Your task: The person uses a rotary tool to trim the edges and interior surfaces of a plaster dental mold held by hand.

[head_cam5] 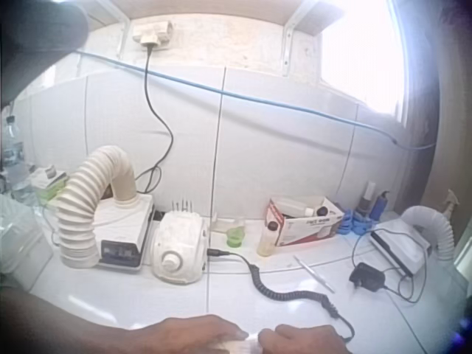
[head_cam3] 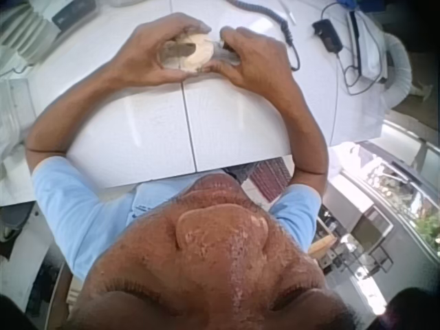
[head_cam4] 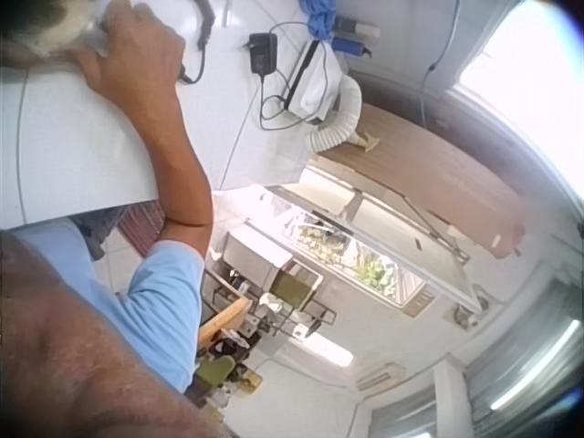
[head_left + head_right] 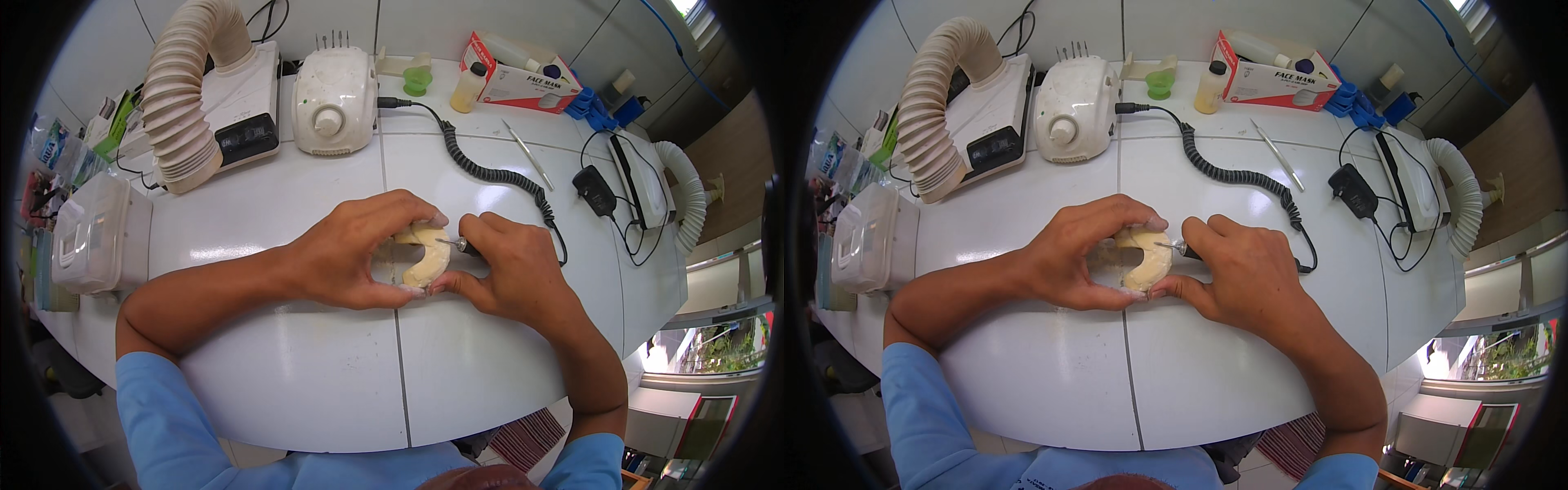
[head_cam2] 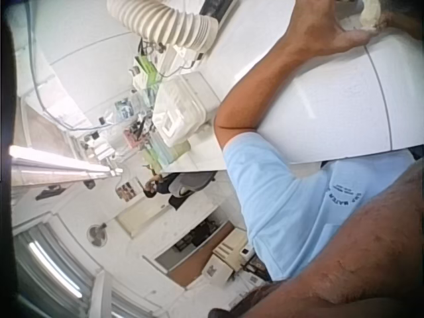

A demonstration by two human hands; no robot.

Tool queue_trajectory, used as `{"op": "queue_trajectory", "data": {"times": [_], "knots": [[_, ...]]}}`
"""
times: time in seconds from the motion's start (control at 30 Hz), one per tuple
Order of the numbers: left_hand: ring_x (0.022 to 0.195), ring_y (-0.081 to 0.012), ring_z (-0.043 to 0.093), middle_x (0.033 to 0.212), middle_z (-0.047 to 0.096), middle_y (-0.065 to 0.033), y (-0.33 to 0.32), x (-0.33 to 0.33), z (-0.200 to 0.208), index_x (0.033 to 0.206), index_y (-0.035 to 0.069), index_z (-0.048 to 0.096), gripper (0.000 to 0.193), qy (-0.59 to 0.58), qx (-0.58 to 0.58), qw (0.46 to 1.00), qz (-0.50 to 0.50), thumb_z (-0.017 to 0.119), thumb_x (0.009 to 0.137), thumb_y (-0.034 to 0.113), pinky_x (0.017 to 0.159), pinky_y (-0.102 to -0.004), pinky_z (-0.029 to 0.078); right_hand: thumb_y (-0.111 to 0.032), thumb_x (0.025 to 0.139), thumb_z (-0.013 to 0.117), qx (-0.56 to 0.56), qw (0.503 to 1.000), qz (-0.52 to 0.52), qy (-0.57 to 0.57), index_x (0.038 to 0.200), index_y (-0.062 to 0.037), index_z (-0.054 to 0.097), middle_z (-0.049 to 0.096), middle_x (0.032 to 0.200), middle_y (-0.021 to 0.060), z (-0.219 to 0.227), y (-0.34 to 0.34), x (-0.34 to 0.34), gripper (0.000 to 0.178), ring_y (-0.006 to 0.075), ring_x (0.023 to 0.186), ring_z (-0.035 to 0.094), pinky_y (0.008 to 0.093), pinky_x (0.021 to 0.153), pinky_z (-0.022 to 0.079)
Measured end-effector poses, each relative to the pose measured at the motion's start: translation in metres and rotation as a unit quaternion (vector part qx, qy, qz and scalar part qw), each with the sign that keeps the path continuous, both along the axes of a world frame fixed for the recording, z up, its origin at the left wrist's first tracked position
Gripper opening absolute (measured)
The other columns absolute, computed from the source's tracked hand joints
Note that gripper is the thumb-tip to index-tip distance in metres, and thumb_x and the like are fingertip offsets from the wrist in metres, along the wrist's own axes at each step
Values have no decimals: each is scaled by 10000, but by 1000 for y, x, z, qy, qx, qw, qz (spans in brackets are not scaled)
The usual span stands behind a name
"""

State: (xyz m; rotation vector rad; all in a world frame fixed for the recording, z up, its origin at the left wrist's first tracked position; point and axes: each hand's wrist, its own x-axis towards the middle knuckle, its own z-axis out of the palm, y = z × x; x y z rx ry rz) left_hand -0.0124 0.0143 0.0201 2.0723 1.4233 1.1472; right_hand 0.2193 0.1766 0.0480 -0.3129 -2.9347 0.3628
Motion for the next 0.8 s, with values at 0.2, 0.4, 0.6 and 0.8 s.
{"op": "queue_trajectory", "data": {"times": [0.2,0.4,0.6,0.8], "knots": [[1224,-346,757,1356,722,-190,0,0,-1,1448,-1,658,775,1,5,1000,-3,982,774,205,1054,-419,626,-658,862,908,-5,1000,-6,-8,1080,-79,694,688,850,90,0,0,0,655,298,658,691,442,580,511],[1227,-347,758,1360,722,-190,0,0,-1,1449,-1,658,774,2,-1,1000,-3,981,778,207,1055,-421,628,-650,867,908,-8,1000,-4,-1,1084,-81,690,686,852,90,2,-1,0,646,300,667,693,442,589,514],[1222,-351,758,1358,723,-194,0,0,-1,1449,-6,657,772,1,0,1000,-3,979,782,211,1055,-422,626,-642,872,907,-8,1000,0,-13,1078,-80,694,690,851,88,2,-2,-1,635,299,673,698,440,592,520],[1221,-352,758,1354,725,-193,0,0,-1,1447,-6,657,770,0,0,1000,-3,980,783,213,1050,-422,627,-644,868,908,0,1000,2,-1,1065,-81,697,695,840,82,-1,-1,0,632,297,651,697,439,579,520]]}}
